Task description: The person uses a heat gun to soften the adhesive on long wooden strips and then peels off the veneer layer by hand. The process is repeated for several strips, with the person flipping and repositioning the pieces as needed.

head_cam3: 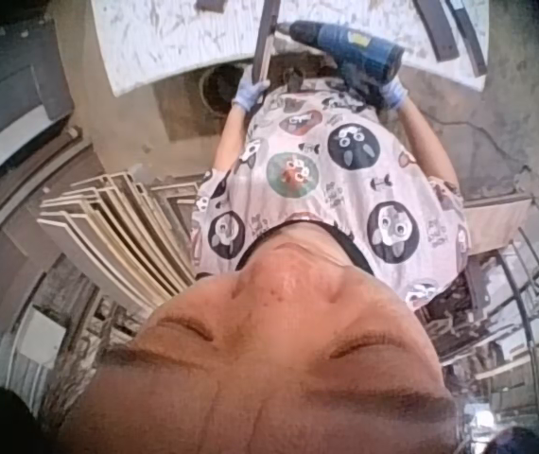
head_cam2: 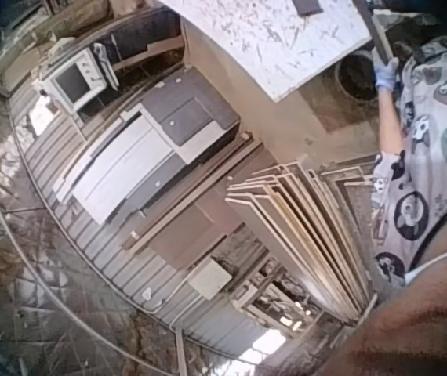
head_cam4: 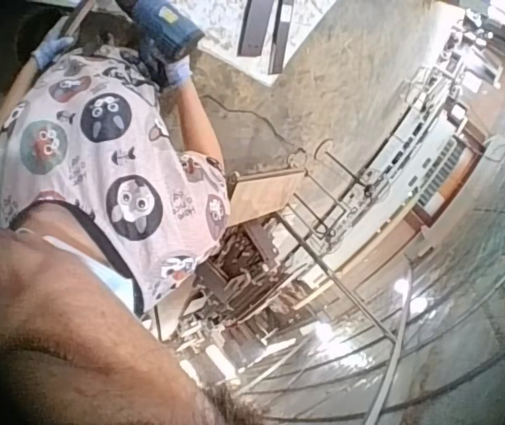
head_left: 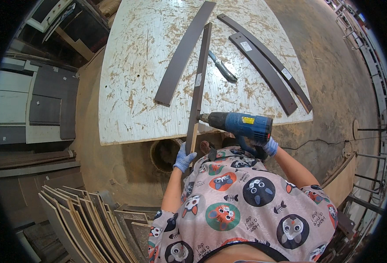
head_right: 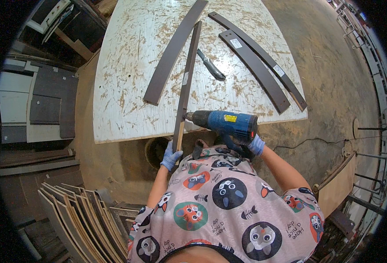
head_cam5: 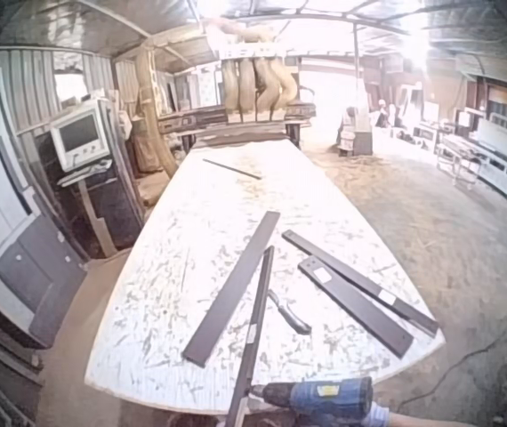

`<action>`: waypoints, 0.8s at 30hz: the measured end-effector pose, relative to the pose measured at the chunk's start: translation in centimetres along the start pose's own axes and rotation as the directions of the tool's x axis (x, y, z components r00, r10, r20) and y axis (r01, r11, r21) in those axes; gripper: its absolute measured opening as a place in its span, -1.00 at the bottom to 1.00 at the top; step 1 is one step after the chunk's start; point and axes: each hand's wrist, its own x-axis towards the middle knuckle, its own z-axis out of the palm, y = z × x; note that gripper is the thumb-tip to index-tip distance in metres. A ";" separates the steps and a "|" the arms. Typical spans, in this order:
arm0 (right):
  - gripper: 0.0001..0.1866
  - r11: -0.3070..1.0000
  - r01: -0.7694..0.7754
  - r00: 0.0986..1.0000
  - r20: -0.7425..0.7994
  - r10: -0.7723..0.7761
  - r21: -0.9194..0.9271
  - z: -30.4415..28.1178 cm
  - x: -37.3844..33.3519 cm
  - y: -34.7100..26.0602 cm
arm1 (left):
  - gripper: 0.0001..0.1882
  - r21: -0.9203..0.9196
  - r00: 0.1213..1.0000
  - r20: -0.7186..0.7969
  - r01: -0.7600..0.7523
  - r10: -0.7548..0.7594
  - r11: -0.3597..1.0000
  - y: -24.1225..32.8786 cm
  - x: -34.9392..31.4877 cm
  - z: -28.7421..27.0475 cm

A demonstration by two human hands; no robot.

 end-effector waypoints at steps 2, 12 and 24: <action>-0.54 0.995 0.042 0.999 -0.012 -0.043 -0.090 0.1 0.0 0.3 | -0.33 -0.001 0.999 -0.024 -0.032 0.032 0.999 -0.1 0.0 0.1; -0.71 0.974 -0.153 0.988 0.031 0.149 0.169 -0.2 -0.5 1.5 | -0.29 0.050 1.000 0.005 0.000 0.000 0.999 0.1 -0.3 -0.3; -0.77 0.827 -0.303 0.925 -0.062 0.374 0.473 0.3 1.7 1.0 | -0.35 0.149 1.000 0.001 0.018 -0.019 0.989 0.8 -6.1 -2.1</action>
